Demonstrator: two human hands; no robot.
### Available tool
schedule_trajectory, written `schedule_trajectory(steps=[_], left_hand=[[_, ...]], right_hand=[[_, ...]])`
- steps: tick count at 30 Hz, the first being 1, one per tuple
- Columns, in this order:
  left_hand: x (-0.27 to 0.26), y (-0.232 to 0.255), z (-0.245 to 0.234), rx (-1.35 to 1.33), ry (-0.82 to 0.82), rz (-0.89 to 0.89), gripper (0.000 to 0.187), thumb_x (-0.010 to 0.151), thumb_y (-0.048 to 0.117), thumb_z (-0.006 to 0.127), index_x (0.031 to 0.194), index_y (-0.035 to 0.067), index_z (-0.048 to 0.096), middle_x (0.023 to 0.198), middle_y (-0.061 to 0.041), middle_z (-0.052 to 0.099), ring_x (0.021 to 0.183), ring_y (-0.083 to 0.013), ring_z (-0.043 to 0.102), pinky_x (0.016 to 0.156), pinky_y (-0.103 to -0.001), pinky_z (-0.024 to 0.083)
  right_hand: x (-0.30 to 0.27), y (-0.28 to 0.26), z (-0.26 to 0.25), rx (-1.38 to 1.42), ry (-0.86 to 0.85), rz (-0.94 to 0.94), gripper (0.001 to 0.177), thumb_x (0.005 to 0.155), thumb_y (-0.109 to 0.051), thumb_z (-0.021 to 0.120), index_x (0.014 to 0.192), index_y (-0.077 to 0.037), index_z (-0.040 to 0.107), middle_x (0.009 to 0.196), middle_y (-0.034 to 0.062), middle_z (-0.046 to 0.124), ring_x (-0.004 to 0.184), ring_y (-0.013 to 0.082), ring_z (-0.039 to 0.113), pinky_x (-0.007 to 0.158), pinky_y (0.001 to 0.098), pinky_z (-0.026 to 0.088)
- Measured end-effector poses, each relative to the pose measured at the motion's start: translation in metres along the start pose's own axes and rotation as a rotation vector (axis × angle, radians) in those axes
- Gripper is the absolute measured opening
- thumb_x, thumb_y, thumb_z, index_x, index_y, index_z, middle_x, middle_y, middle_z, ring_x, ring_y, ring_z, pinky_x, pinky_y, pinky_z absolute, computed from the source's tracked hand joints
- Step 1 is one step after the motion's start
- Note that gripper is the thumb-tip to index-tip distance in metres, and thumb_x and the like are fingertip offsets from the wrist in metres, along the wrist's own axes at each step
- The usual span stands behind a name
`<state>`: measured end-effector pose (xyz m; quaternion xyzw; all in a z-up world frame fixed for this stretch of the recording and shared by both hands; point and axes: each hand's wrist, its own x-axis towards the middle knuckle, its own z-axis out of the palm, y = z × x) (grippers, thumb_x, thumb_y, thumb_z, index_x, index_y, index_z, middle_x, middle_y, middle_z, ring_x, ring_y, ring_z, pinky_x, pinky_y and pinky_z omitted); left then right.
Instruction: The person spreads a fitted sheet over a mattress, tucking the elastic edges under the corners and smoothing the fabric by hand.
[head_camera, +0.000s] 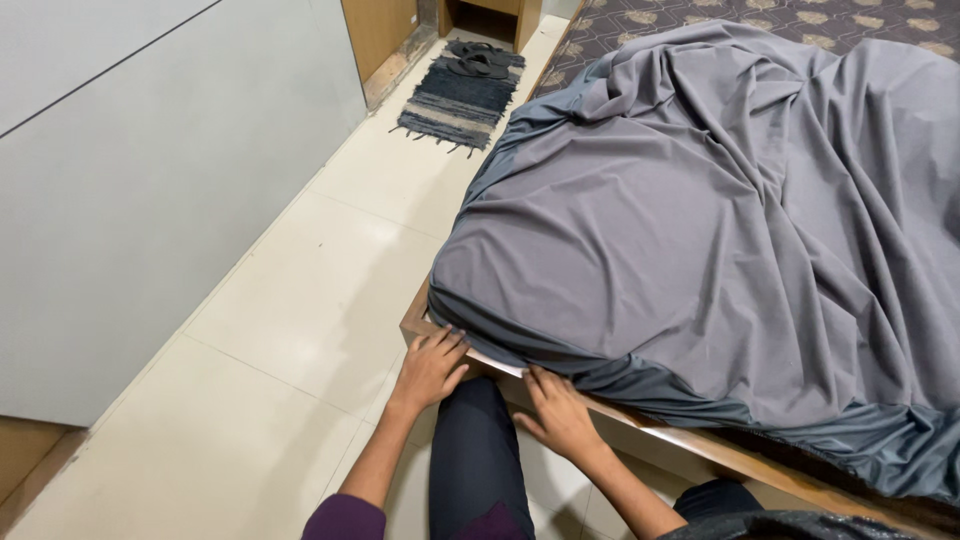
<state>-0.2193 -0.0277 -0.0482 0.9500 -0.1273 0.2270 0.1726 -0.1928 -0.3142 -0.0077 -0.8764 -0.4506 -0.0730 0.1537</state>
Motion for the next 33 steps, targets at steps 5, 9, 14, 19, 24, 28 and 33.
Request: schedule_trajectory(steps=[5, 9, 14, 19, 24, 28, 33], left_hand=[[0.013, -0.003, 0.018, 0.091, -0.066, -0.070, 0.049, 0.095, 0.041, 0.060, 0.127, 0.006, 0.069, 0.130, -0.014, 0.066, 0.130, -0.0316, 0.051, 0.106, -0.054, 0.036], [0.023, 0.003, 0.019, 0.117, -0.189, -0.184, 0.048, 0.096, 0.046, 0.061, 0.119, 0.006, 0.071, 0.123, -0.011, 0.069, 0.127, -0.0317, 0.053, 0.110, -0.054, 0.034], [0.018, 0.006, 0.013, 0.193, -0.186, -0.085, 0.049, 0.091, 0.045, 0.065, 0.116, 0.005, 0.072, 0.117, -0.010, 0.071, 0.120, -0.0283, 0.057, 0.106, -0.057, 0.036], [0.013, 0.004, 0.012, 0.012, -0.102, 0.096, 0.053, 0.092, 0.044, 0.065, 0.125, 0.003, 0.069, 0.127, -0.011, 0.070, 0.122, -0.0269, 0.060, 0.103, -0.044, 0.042], [0.026, 0.011, 0.027, 0.054, -0.185, 0.004, 0.065, 0.087, 0.054, 0.068, 0.126, 0.002, 0.067, 0.128, -0.014, 0.068, 0.125, -0.0299, 0.058, 0.106, -0.054, 0.036], [0.029, 0.022, 0.034, 0.101, -0.277, -0.143, 0.066, 0.089, 0.057, 0.066, 0.125, 0.002, 0.067, 0.126, -0.014, 0.068, 0.125, -0.0315, 0.057, 0.115, -0.058, 0.032], [0.018, 0.022, 0.023, 0.068, -0.038, -0.009, 0.052, 0.086, 0.043, 0.070, 0.117, 0.001, 0.070, 0.120, -0.015, 0.071, 0.121, -0.0308, 0.061, 0.108, -0.054, 0.038]], right_hand=[[0.006, 0.005, 0.017, -0.045, -0.054, 0.184, 0.076, 0.091, -0.054, 0.062, 0.140, 0.004, 0.050, 0.133, 0.0206, 0.061, 0.121, 0.0330, 0.057, 0.101, 0.0478, 0.041], [0.025, -0.005, 0.020, -0.055, -0.175, 0.355, 0.075, 0.091, -0.059, 0.059, 0.138, 0.000, 0.053, 0.127, 0.0160, 0.064, 0.117, 0.0309, 0.060, 0.099, 0.0475, 0.043], [0.016, -0.008, 0.015, 0.039, -0.005, 0.321, 0.069, 0.087, -0.052, 0.064, 0.131, 0.000, 0.059, 0.124, 0.0158, 0.067, 0.116, 0.0322, 0.062, 0.095, 0.0496, 0.044], [-0.009, -0.003, 0.016, 0.043, 0.119, 0.243, 0.072, 0.089, -0.052, 0.064, 0.131, 0.005, 0.057, 0.131, 0.0226, 0.063, 0.122, 0.0379, 0.059, 0.104, 0.0484, 0.042], [0.001, 0.003, 0.028, 0.023, 0.021, 0.359, 0.080, 0.091, -0.060, 0.059, 0.135, 0.006, 0.054, 0.132, 0.0234, 0.061, 0.123, 0.0377, 0.057, 0.106, 0.0486, 0.041], [0.013, -0.003, 0.038, -0.028, -0.111, 0.480, 0.086, 0.087, -0.066, 0.058, 0.137, 0.004, 0.051, 0.133, 0.0213, 0.059, 0.125, 0.0363, 0.054, 0.107, 0.0555, 0.036], [-0.008, -0.001, 0.037, -0.025, 0.062, 0.396, 0.080, 0.087, -0.058, 0.061, 0.138, 0.002, 0.052, 0.135, 0.0200, 0.059, 0.127, 0.0350, 0.054, 0.110, 0.0543, 0.037]])
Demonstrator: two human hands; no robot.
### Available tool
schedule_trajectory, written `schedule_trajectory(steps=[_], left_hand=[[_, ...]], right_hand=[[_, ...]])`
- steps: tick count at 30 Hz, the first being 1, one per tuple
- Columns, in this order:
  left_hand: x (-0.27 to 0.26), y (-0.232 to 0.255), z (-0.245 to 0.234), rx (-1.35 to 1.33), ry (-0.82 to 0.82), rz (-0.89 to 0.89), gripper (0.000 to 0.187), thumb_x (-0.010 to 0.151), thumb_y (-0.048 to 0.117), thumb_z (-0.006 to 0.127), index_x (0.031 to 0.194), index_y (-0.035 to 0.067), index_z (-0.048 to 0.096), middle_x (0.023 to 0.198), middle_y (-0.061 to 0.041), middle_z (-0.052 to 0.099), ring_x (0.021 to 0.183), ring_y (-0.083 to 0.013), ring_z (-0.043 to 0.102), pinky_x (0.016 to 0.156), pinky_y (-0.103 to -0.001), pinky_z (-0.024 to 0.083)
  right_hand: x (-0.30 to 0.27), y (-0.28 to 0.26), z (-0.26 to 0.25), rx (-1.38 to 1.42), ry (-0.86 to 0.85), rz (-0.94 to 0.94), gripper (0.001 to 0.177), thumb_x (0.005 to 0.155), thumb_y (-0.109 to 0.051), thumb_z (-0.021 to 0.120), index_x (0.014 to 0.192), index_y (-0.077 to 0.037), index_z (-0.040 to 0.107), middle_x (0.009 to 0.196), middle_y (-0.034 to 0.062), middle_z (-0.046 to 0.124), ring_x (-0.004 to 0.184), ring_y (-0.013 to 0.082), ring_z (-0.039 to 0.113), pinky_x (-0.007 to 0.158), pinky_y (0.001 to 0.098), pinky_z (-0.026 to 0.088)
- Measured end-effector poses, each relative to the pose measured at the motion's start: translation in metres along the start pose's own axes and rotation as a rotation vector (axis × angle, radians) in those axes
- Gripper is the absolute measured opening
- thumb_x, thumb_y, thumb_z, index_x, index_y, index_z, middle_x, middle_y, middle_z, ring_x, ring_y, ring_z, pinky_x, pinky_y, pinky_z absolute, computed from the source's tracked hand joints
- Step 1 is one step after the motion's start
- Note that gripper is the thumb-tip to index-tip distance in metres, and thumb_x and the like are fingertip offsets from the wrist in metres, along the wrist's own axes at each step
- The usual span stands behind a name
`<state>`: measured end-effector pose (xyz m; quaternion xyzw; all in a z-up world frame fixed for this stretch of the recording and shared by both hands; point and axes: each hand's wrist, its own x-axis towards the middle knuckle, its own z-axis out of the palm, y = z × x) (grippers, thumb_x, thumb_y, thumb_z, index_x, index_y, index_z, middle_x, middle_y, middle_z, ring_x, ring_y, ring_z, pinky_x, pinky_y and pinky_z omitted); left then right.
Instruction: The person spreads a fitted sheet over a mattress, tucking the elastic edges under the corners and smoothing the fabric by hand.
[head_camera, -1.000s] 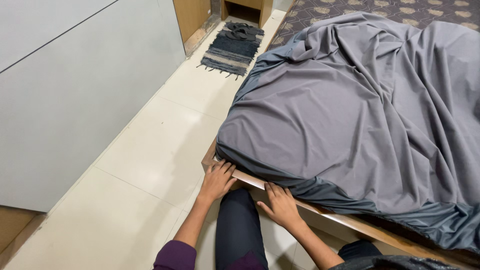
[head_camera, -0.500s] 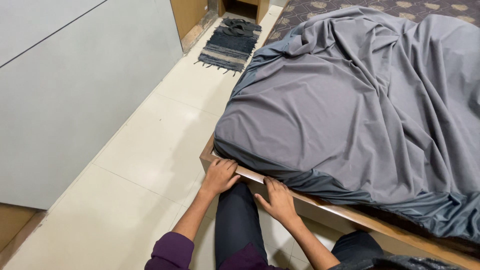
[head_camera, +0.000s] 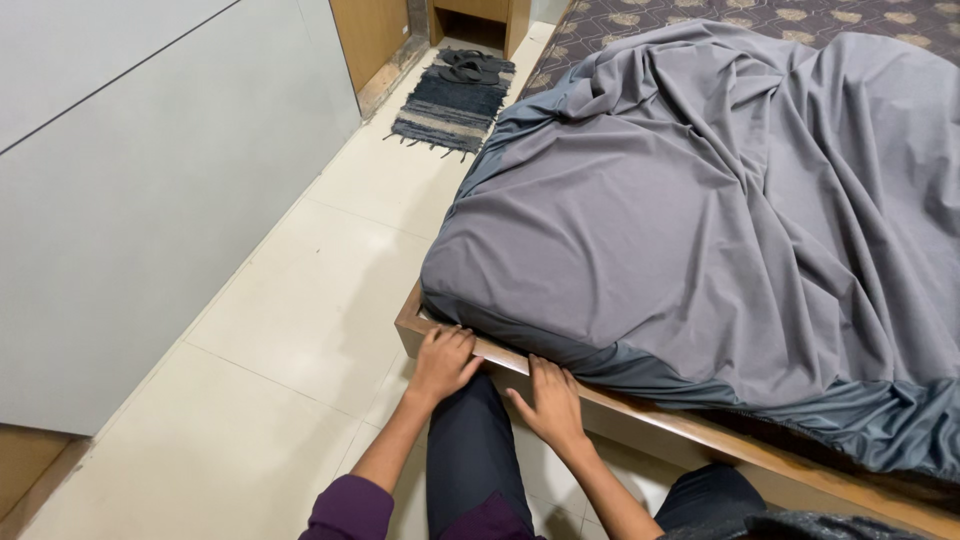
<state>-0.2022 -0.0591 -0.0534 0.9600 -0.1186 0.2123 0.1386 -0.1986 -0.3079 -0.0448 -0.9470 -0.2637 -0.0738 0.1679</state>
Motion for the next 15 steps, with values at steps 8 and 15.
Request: schedule_trajectory(steps=[8, 15], left_hand=[[0.005, -0.016, -0.024, -0.184, 0.073, -0.129, 0.041, 0.094, 0.038, 0.069, 0.115, 0.002, 0.072, 0.114, -0.013, 0.074, 0.113, -0.0309, 0.068, 0.097, -0.045, 0.049], [0.013, -0.001, 0.006, 0.007, -0.183, -0.002, 0.067, 0.086, 0.058, 0.065, 0.119, 0.000, 0.069, 0.120, -0.018, 0.070, 0.119, -0.0334, 0.061, 0.104, -0.056, 0.038]], right_hand=[[-0.035, 0.025, -0.019, -0.133, 0.091, 0.044, 0.077, 0.085, -0.057, 0.063, 0.136, 0.001, 0.055, 0.134, 0.0164, 0.060, 0.127, 0.0312, 0.054, 0.114, 0.0537, 0.034], [-0.023, 0.026, -0.019, -0.143, -0.005, 0.161, 0.080, 0.084, -0.064, 0.062, 0.131, 0.001, 0.059, 0.126, 0.0158, 0.065, 0.117, 0.0310, 0.060, 0.106, 0.0510, 0.039]])
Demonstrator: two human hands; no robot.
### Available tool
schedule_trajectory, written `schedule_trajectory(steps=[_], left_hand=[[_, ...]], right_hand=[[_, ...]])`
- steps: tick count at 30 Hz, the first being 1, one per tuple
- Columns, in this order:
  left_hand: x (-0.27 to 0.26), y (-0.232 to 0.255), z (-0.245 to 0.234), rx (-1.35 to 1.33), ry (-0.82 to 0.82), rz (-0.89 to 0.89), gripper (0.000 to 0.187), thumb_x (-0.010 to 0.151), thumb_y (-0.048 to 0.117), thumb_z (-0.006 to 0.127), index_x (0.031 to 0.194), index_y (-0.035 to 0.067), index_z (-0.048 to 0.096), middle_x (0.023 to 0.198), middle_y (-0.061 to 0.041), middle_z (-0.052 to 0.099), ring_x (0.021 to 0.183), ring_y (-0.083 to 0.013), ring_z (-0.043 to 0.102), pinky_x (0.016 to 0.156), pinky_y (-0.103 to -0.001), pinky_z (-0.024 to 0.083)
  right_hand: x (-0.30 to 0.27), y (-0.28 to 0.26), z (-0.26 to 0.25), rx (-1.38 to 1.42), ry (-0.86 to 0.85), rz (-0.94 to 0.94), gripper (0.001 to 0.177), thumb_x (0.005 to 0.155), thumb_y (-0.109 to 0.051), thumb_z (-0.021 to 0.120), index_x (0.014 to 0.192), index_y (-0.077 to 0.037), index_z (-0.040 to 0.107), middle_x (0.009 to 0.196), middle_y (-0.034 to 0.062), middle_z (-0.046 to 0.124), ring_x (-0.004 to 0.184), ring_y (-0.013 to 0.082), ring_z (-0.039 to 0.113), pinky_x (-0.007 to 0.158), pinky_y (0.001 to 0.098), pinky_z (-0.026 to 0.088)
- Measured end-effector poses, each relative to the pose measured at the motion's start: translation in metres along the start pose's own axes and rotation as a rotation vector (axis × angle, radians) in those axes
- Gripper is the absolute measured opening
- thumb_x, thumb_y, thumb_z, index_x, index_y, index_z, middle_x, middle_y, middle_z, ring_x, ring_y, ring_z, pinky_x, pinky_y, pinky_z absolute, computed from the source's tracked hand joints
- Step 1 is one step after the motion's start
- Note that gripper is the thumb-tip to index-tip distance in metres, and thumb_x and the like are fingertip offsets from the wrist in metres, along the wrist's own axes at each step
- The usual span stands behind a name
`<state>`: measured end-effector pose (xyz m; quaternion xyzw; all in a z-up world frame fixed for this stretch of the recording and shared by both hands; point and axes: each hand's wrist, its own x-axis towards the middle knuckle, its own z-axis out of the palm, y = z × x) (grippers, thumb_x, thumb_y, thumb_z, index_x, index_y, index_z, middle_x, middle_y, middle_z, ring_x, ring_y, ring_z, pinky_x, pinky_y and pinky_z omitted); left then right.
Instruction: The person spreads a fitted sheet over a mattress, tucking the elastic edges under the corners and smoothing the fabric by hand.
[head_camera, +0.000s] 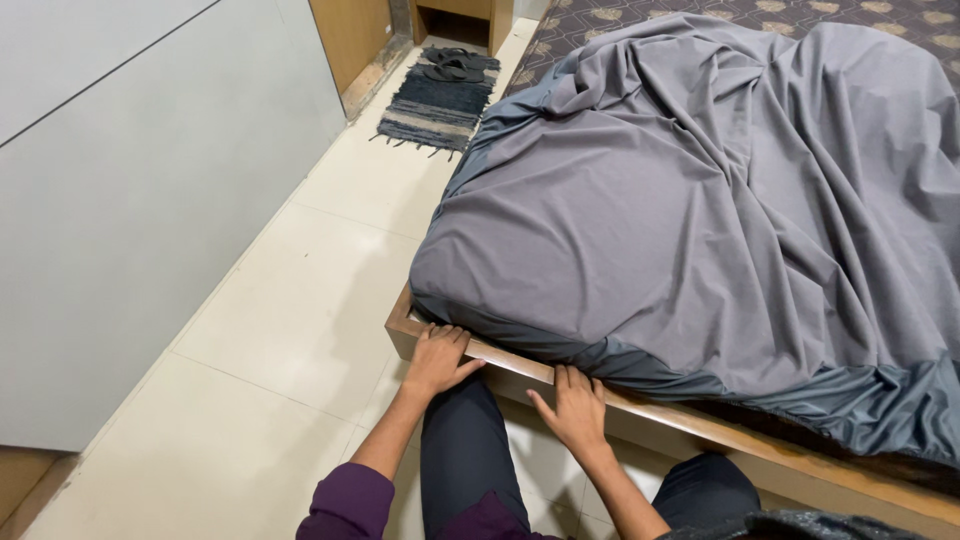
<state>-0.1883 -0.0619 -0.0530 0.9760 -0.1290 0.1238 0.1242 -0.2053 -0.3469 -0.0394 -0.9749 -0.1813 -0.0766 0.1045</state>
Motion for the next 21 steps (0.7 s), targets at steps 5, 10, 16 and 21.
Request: schedule_trajectory(steps=[5, 10, 16, 21], left_hand=[[-0.007, 0.002, 0.012, 0.054, 0.011, 0.046, 0.064, 0.090, 0.056, 0.064, 0.121, 0.000, 0.068, 0.124, -0.016, 0.070, 0.123, -0.0311, 0.061, 0.107, -0.054, 0.039], [-0.008, 0.018, 0.005, -0.113, 0.128, 0.298, 0.065, 0.089, 0.054, 0.068, 0.123, 0.000, 0.067, 0.125, -0.015, 0.070, 0.122, -0.0310, 0.062, 0.101, -0.047, 0.045], [0.012, 0.036, 0.008, -0.085, -0.201, 0.135, 0.075, 0.083, 0.065, 0.067, 0.127, 0.004, 0.065, 0.120, -0.012, 0.069, 0.119, -0.0299, 0.062, 0.108, -0.053, 0.041], [0.006, 0.042, 0.029, 0.028, 0.085, 0.197, 0.081, 0.074, 0.066, 0.071, 0.125, 0.003, 0.065, 0.121, -0.014, 0.069, 0.116, -0.0319, 0.061, 0.103, -0.058, 0.038]], right_hand=[[-0.006, 0.007, -0.005, 0.083, 0.088, -0.008, 0.069, 0.083, -0.055, 0.068, 0.127, -0.001, 0.063, 0.122, 0.0150, 0.068, 0.114, 0.0315, 0.063, 0.099, 0.0516, 0.041], [-0.012, -0.003, -0.023, 0.319, 0.232, -0.333, 0.054, 0.087, -0.037, 0.073, 0.127, -0.001, 0.064, 0.128, 0.0166, 0.067, 0.123, 0.0334, 0.062, 0.106, 0.0453, 0.045], [0.027, -0.033, -0.018, 0.389, -0.070, -0.302, 0.079, 0.085, -0.052, 0.072, 0.134, 0.008, 0.055, 0.130, 0.0220, 0.063, 0.122, 0.0367, 0.057, 0.104, 0.0474, 0.044], [0.041, -0.042, 0.021, 0.215, -0.033, -0.224, 0.088, 0.086, -0.067, 0.061, 0.134, 0.007, 0.056, 0.132, 0.0245, 0.063, 0.123, 0.0374, 0.057, 0.105, 0.0486, 0.042]])
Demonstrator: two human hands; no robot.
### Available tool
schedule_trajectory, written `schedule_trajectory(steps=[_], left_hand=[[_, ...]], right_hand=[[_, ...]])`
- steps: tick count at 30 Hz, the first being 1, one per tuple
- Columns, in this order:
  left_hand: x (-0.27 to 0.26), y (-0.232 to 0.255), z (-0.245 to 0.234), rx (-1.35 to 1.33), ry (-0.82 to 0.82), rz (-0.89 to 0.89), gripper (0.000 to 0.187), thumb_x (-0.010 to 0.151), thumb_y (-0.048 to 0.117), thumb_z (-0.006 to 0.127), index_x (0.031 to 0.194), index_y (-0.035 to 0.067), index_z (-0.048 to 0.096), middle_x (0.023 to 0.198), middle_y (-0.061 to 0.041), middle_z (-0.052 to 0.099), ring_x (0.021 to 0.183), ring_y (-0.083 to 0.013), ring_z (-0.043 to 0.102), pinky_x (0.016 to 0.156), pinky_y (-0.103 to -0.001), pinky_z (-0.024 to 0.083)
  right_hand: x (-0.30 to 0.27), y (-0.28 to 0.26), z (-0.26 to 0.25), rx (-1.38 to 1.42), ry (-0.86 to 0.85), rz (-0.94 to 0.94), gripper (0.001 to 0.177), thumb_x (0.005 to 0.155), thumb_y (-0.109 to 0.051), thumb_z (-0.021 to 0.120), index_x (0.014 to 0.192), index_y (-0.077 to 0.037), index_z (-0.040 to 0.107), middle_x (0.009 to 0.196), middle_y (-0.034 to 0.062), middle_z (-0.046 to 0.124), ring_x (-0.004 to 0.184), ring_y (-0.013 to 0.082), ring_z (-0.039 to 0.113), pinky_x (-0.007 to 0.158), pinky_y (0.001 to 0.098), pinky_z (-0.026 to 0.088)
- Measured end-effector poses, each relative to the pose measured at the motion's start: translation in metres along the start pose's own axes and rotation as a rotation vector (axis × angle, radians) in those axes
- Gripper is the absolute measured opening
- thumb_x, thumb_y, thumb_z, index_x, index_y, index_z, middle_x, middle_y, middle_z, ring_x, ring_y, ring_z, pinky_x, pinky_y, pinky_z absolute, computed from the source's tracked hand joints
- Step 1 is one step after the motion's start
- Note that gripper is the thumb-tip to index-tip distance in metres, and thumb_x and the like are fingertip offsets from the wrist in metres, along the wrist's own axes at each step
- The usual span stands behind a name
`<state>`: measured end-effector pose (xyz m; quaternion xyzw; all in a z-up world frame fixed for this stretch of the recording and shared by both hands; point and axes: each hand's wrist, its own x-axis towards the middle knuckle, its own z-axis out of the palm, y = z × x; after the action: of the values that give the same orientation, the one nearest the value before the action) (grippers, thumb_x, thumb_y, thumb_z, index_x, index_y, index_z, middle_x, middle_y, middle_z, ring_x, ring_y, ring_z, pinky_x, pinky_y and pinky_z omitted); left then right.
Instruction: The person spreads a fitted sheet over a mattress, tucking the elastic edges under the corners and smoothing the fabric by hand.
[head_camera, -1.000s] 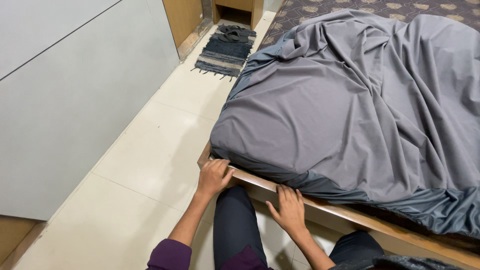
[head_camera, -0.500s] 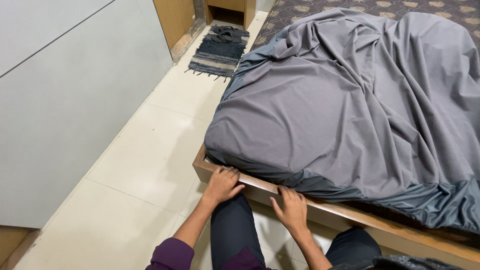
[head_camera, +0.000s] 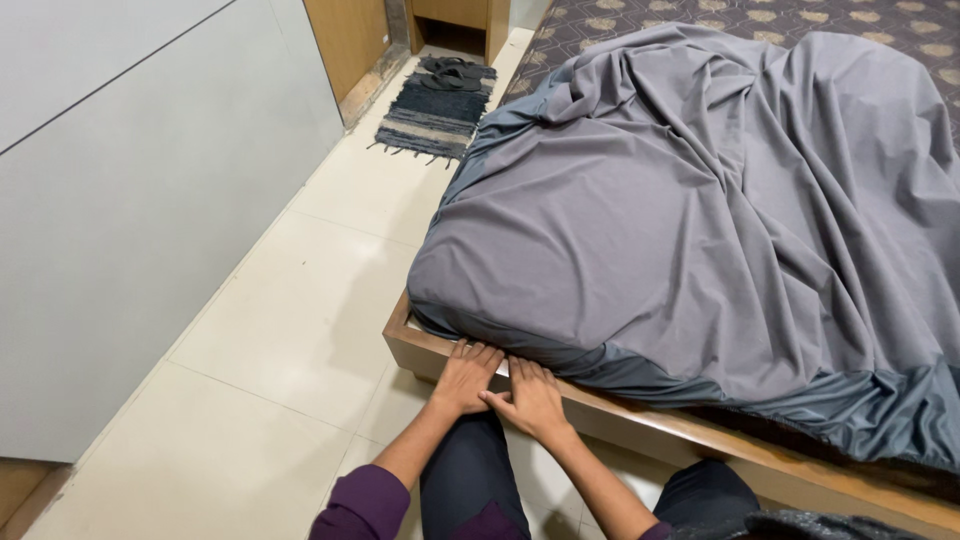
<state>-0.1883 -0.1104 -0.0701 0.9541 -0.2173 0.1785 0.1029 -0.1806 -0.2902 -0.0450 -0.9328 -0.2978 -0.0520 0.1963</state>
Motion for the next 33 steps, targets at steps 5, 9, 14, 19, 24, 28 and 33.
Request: schedule_trajectory(steps=[5, 9, 14, 19, 24, 28, 33], left_hand=[[0.013, -0.001, 0.007, 0.015, -0.230, -0.170, 0.069, 0.080, 0.062, 0.067, 0.127, 0.012, 0.066, 0.119, -0.009, 0.069, 0.120, -0.0290, 0.060, 0.107, -0.059, 0.037], [-0.003, -0.015, -0.004, -0.041, -0.091, -0.027, 0.055, 0.081, 0.043, 0.071, 0.124, 0.009, 0.068, 0.120, -0.010, 0.070, 0.118, -0.0277, 0.062, 0.104, -0.057, 0.041], [-0.034, -0.057, -0.054, -0.206, 0.205, -0.429, 0.027, 0.094, 0.035, 0.075, 0.110, 0.013, 0.072, 0.114, -0.004, 0.074, 0.112, -0.0210, 0.067, 0.104, -0.044, 0.052], [-0.007, -0.106, -0.095, -0.185, 0.401, -0.710, 0.053, 0.092, 0.040, 0.071, 0.136, 0.011, 0.066, 0.135, -0.019, 0.059, 0.121, -0.0388, 0.056, 0.099, -0.047, 0.050], [0.051, -0.136, -0.075, -0.168, 0.174, -0.613, 0.056, 0.098, 0.052, 0.058, 0.147, 0.024, 0.058, 0.156, -0.019, 0.044, 0.144, -0.0407, 0.042, 0.112, -0.052, 0.039], [0.099, -0.141, -0.055, -0.191, -0.100, -0.658, 0.061, 0.097, 0.061, 0.048, 0.152, 0.036, 0.046, 0.167, -0.011, 0.029, 0.153, -0.0367, 0.027, 0.116, -0.062, 0.027], [0.127, -0.153, -0.050, -0.170, -0.209, -0.645, 0.057, 0.099, 0.059, 0.047, 0.153, 0.041, 0.044, 0.170, -0.007, 0.022, 0.155, -0.0352, 0.022, 0.116, -0.066, 0.025]], right_hand=[[0.008, -0.003, 0.023, -0.034, -0.085, 0.202, 0.091, 0.086, -0.074, 0.053, 0.135, 0.003, 0.057, 0.133, 0.0203, 0.063, 0.123, 0.0348, 0.057, 0.103, 0.0499, 0.040], [0.003, -0.008, 0.020, -0.059, -0.033, 0.217, 0.089, 0.087, -0.073, 0.053, 0.136, 0.000, 0.058, 0.134, 0.0176, 0.063, 0.126, 0.0312, 0.058, 0.105, 0.0500, 0.040], [-0.005, -0.013, -0.007, -0.135, -0.121, 0.219, 0.087, 0.081, -0.065, 0.064, 0.138, 0.001, 0.054, 0.140, 0.0166, 0.057, 0.129, 0.0317, 0.053, 0.110, 0.0553, 0.035], [-0.001, -0.019, -0.052, 0.097, -0.031, -0.071, 0.066, 0.090, -0.051, 0.066, 0.138, -0.007, 0.057, 0.152, 0.0154, 0.052, 0.142, 0.0302, 0.045, 0.117, 0.0561, 0.030], [0.063, -0.003, -0.109, -0.032, 0.141, -0.033, 0.076, 0.089, -0.059, 0.064, 0.148, -0.014, 0.049, 0.162, 0.0116, 0.038, 0.153, 0.0355, 0.028, 0.116, 0.0699, 0.022], [0.109, 0.024, -0.122, -0.049, 0.002, 0.088, 0.082, 0.088, -0.068, 0.057, 0.156, -0.025, 0.040, 0.167, 0.0121, 0.024, 0.154, 0.0403, 0.014, 0.109, 0.0786, 0.016], [0.120, 0.063, -0.114, -0.197, -0.231, 0.281, 0.080, 0.086, -0.078, 0.046, 0.157, -0.044, 0.032, 0.171, 0.0059, 0.015, 0.157, 0.0364, 0.009, 0.110, 0.0818, 0.004]])
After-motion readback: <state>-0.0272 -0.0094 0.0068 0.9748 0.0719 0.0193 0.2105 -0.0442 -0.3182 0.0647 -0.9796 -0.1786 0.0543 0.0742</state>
